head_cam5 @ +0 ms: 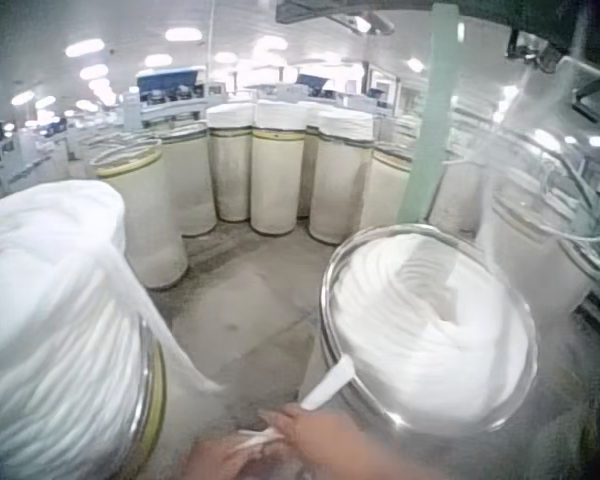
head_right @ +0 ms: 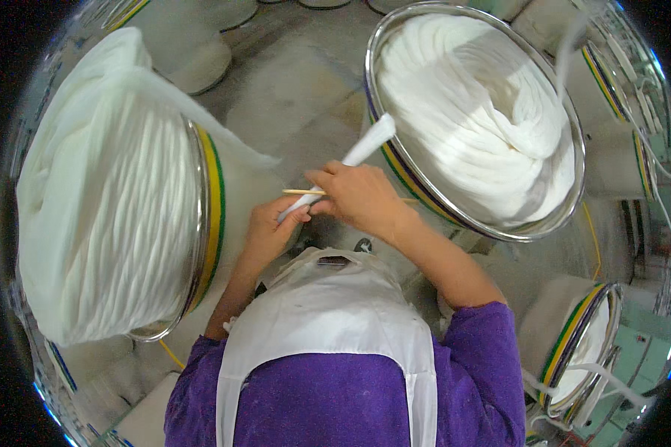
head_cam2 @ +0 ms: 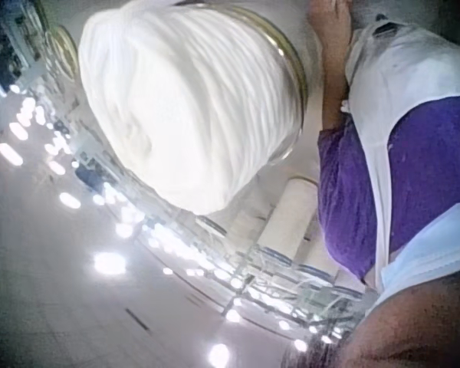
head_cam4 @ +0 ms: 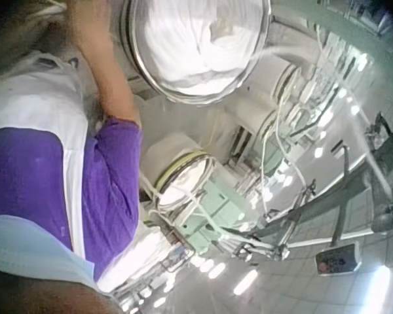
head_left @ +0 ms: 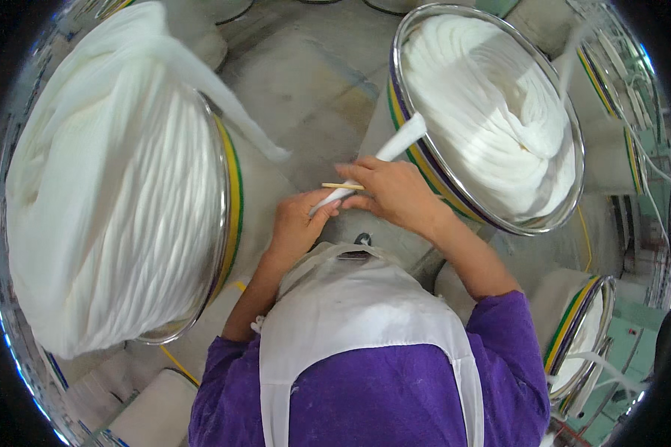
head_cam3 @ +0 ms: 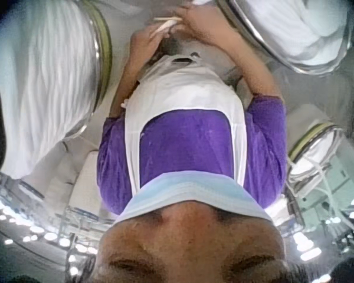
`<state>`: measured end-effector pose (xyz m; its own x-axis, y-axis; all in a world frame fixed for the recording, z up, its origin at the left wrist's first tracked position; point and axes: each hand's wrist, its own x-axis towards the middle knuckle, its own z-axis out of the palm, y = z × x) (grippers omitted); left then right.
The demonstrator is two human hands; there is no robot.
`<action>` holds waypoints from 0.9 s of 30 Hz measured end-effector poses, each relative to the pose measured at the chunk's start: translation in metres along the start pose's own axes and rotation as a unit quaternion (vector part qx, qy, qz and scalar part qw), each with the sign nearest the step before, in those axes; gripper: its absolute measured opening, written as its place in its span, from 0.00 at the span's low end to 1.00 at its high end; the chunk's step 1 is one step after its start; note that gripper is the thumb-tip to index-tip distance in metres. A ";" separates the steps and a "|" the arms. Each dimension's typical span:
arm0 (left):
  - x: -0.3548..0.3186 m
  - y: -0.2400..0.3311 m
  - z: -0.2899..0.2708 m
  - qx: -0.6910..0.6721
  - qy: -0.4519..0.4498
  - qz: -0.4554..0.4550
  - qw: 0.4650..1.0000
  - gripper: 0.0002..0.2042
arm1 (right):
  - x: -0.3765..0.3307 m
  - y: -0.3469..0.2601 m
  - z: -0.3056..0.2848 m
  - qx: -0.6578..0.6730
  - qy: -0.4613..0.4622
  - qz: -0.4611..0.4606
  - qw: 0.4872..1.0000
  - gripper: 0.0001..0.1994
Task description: The person pulls white textile roving from large cylindrical containers, uses a thin wooden stick to guide and separate strands, and arranges the roving into metal trays. The person moves between multiple containers, repeatedly pulling, guiding, and arranging the roving.
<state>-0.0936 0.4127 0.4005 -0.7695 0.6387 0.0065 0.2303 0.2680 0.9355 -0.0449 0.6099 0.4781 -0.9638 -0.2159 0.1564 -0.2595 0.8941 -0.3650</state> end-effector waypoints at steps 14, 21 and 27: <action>0.103 -0.113 0.007 -0.129 0.217 -0.021 0.967 0.24 | -0.026 0.028 -0.018 0.507 -0.019 0.253 0.823 0.22; 0.035 -0.135 0.052 -0.315 0.085 -0.091 0.941 0.15 | -0.034 0.028 -0.013 0.535 0.025 0.272 0.799 0.22; 0.004 -0.154 0.061 -0.272 0.016 -0.219 0.937 0.16 | -0.037 0.030 -0.005 0.559 0.045 0.271 0.782 0.23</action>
<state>-0.0958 0.4179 0.2351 -0.7394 0.5288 -0.4167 -0.4422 0.0854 0.8929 -0.0172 0.6466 0.4657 -0.9553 0.1506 -0.2542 0.2463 -0.0693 -0.9667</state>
